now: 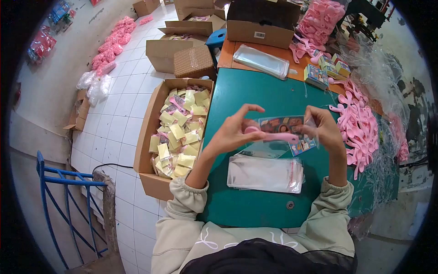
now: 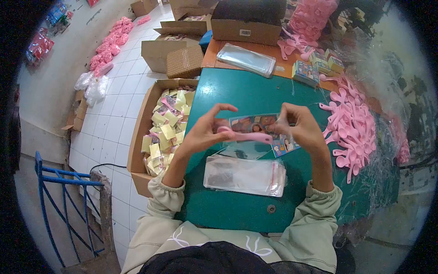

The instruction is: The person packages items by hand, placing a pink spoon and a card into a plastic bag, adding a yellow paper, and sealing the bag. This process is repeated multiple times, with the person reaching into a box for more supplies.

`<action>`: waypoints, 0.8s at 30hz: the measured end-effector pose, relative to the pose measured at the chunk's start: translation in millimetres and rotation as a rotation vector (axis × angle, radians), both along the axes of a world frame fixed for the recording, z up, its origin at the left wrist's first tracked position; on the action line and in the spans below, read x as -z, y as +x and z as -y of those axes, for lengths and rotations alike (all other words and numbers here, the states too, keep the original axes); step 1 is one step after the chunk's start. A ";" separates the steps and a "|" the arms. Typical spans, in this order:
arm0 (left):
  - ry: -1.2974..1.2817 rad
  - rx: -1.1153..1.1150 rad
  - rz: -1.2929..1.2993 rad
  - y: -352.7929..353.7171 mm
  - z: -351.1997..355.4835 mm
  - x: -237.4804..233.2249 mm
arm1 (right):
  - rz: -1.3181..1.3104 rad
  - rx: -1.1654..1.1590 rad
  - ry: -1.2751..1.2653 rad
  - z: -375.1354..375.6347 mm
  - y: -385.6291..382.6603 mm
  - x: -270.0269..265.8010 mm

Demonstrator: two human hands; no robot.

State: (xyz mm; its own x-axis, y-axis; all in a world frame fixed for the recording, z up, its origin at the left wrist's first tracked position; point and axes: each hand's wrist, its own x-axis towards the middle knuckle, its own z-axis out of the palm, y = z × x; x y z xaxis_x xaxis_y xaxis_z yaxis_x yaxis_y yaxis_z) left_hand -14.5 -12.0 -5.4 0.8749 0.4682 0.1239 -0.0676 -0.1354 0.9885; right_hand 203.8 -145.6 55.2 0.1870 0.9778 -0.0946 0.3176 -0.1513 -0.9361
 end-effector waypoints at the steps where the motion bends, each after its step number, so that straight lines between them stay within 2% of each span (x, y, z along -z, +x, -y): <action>1: -0.146 0.007 0.096 -1.5 -2.7 4.1 | -0.012 0.035 -0.011 -0.3 0.7 -2.3; 8: -0.156 -0.089 0.034 -1.0 -1.2 3.4 | 0.032 0.002 -0.113 -1.2 1.0 1.6; 11: -0.343 -0.035 0.141 -2.6 -0.2 2.0 | -0.009 0.026 0.010 -3.9 -2.1 5.8; 14: -0.340 -0.029 0.173 -2.0 1.2 4.6 | 0.051 0.007 0.089 -6.7 5.5 23.8; 17: -0.430 -0.016 0.219 -4.3 0.9 4.4 | -0.146 0.019 0.000 -7.8 -4.9 9.9; 20: -0.455 -0.010 0.202 -8.3 -1.2 3.7 | -0.048 -0.024 -0.019 -4.9 -0.7 4.6; 24: -0.429 0.027 0.204 -6.4 0.7 3.9 | -0.114 0.017 0.018 -5.9 -1.5 13.4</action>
State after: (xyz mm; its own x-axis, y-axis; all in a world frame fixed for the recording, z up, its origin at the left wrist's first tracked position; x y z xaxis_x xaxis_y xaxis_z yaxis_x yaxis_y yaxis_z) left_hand -20.9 -12.6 -9.3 0.8655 0.4917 0.0954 -0.2644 0.2868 0.9208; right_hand 202.2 -139.7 41.8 0.1931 0.9762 -0.0984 0.2068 -0.1386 -0.9685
